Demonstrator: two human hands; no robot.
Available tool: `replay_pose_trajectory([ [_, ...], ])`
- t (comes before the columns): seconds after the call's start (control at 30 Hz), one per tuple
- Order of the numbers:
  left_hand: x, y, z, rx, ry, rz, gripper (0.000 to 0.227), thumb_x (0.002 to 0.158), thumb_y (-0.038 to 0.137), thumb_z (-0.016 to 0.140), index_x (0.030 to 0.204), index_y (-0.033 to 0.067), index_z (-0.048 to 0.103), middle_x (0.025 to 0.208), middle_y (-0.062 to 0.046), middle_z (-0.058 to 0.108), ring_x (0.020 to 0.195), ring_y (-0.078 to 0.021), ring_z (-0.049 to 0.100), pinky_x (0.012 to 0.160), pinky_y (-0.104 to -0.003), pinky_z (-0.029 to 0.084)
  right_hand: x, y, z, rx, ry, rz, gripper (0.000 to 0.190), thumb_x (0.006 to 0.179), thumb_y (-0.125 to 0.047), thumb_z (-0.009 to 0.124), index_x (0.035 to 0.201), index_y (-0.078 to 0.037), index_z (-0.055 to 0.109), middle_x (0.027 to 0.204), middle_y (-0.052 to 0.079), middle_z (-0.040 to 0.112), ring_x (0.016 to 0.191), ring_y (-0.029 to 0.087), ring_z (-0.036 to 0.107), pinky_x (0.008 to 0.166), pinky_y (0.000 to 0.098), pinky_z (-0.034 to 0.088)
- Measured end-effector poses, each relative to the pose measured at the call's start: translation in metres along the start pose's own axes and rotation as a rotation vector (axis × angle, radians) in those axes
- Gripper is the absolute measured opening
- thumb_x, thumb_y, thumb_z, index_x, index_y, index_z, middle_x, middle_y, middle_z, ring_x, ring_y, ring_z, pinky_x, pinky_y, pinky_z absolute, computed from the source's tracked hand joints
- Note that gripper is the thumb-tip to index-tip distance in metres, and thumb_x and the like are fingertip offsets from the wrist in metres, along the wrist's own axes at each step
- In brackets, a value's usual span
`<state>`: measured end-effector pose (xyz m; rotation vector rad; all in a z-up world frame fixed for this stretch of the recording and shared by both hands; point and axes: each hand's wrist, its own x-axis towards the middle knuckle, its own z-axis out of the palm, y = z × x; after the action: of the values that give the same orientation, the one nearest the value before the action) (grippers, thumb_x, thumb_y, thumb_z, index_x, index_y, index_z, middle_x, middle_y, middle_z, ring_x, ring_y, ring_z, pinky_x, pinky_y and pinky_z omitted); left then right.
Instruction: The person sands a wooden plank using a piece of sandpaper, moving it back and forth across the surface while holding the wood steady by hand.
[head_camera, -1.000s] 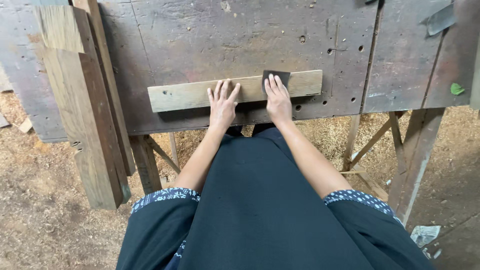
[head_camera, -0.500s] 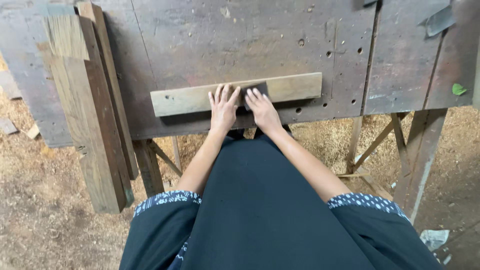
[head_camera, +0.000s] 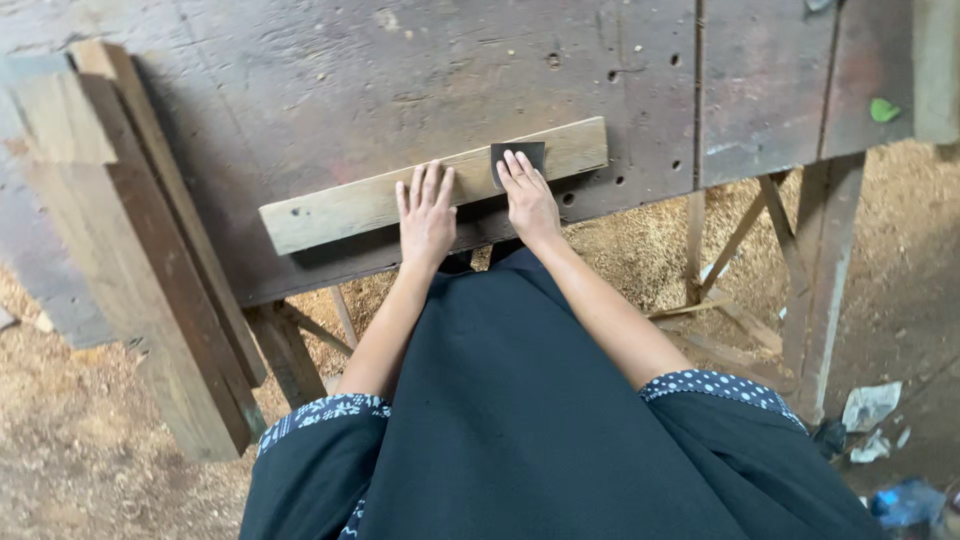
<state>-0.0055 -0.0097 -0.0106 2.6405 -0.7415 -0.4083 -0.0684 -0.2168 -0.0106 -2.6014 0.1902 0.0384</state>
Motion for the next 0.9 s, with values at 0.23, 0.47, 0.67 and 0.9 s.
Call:
replay_pose_trajectory([
  [0.23, 0.008, 0.003, -0.022, -0.030, -0.035, 0.011, 0.076, 0.086, 0.019, 0.076, 0.156, 0.0239, 0.045, 0.164, -0.008, 0.035, 0.154, -0.0332, 0.026, 0.124, -0.062, 0.016, -0.019, 0.029, -0.008, -0.011, -0.078, -0.041, 0.047, 0.098, -0.006, 0.047, 0.143, -0.008, 0.060, 0.157, 0.010, 0.051, 0.149, 0.028, 0.045, 0.120, 0.0455, 0.037],
  [0.47, 0.018, 0.004, -0.039, 0.075, -0.103, 0.009, 0.086, 0.072, 0.015, 0.084, 0.149, 0.0289, 0.050, 0.156, -0.009, 0.039, 0.147, -0.0339, 0.033, 0.117, -0.068, 0.020, -0.017, 0.012, -0.003, -0.062, 0.040, 0.072, 0.049, 0.095, -0.005, 0.046, 0.142, -0.004, 0.059, 0.156, 0.013, 0.050, 0.148, 0.029, 0.043, 0.119, 0.0447, 0.035],
  [0.67, 0.023, 0.000, -0.036, 0.130, -0.103, 0.029, 0.085, 0.071, 0.006, 0.082, 0.147, 0.0296, 0.052, 0.155, -0.010, 0.042, 0.143, -0.0346, 0.038, 0.115, -0.068, 0.024, 0.001, 0.053, -0.036, -0.085, 0.034, 0.292, 0.042, 0.104, -0.009, 0.045, 0.144, -0.009, 0.060, 0.156, 0.008, 0.050, 0.149, 0.024, 0.046, 0.123, 0.0375, 0.039],
  [0.9, 0.021, 0.002, -0.038, 0.106, -0.121, 0.011, 0.085, 0.070, 0.003, 0.080, 0.147, 0.0284, 0.054, 0.154, -0.009, 0.042, 0.143, -0.0356, 0.038, 0.116, -0.069, 0.024, -0.003, 0.031, -0.003, -0.037, -0.139, -0.003, 0.050, 0.098, -0.003, 0.042, 0.144, -0.010, 0.059, 0.158, 0.009, 0.048, 0.148, 0.026, 0.041, 0.120, 0.0436, 0.033],
])
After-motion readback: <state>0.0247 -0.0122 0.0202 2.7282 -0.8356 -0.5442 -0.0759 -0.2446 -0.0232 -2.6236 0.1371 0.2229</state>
